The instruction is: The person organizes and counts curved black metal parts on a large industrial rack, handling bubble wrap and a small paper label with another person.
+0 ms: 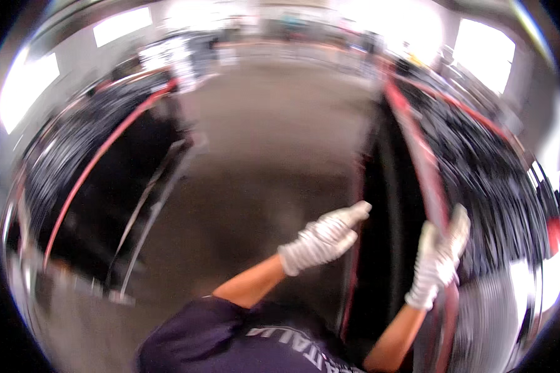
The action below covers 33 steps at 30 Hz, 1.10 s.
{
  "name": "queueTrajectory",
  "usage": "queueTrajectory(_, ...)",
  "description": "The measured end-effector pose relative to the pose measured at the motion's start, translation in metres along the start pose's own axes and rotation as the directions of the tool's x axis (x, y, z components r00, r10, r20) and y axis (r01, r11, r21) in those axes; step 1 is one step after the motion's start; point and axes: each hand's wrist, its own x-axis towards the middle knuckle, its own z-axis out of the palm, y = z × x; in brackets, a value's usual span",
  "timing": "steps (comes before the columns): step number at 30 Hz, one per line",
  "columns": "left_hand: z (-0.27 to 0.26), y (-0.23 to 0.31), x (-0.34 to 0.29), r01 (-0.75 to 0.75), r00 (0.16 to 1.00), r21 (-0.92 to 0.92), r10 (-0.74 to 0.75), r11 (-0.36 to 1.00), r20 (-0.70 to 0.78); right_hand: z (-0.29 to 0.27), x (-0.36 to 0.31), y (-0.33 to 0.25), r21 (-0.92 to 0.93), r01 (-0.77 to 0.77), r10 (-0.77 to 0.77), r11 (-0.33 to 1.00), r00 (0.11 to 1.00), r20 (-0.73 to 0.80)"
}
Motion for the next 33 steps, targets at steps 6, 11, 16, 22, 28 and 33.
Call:
queueTrajectory(6, -0.137, -0.012, -0.072, 0.321, 0.767, -0.091, -0.315, 0.943, -0.559, 0.131, 0.018, -0.264, 0.886, -0.265, -0.617, 0.381, 0.640, 0.457)
queueTrajectory(11, -0.207, -0.021, -0.168, 0.412, 0.528, 0.376, 0.119, 0.830, -0.841, 0.103, 0.020, -0.450, 0.963, -0.224, -0.982, 0.149, 0.084, 0.171)
queueTrajectory(16, -0.224, 0.003, -0.199, 0.459, 0.312, -0.079, -0.244, 0.885, -0.918, 0.103, 0.004, -0.523, 1.000, 0.007, -0.999, 0.026, -0.041, 0.026)
queueTrajectory(22, -0.211, -0.009, -0.160, 0.501, 0.305, -0.051, -0.231, 0.864, -0.924, 0.138, 0.025, -0.515, 0.990, 0.000, -0.988, 0.141, -0.066, 0.141)
queueTrajectory(28, -0.161, -0.096, -0.134, 0.620, 0.378, -0.076, -0.382, 0.781, -0.843, 0.194, 0.080, -0.409, 0.995, 0.026, -0.985, 0.094, 0.147, 0.089)
queueTrajectory(33, -0.106, -0.229, -0.013, 0.574, 0.641, -0.257, -0.622, 0.777, -0.450, 0.277, 0.147, -0.216, 0.878, 0.034, -0.699, 0.477, 0.621, 0.356)
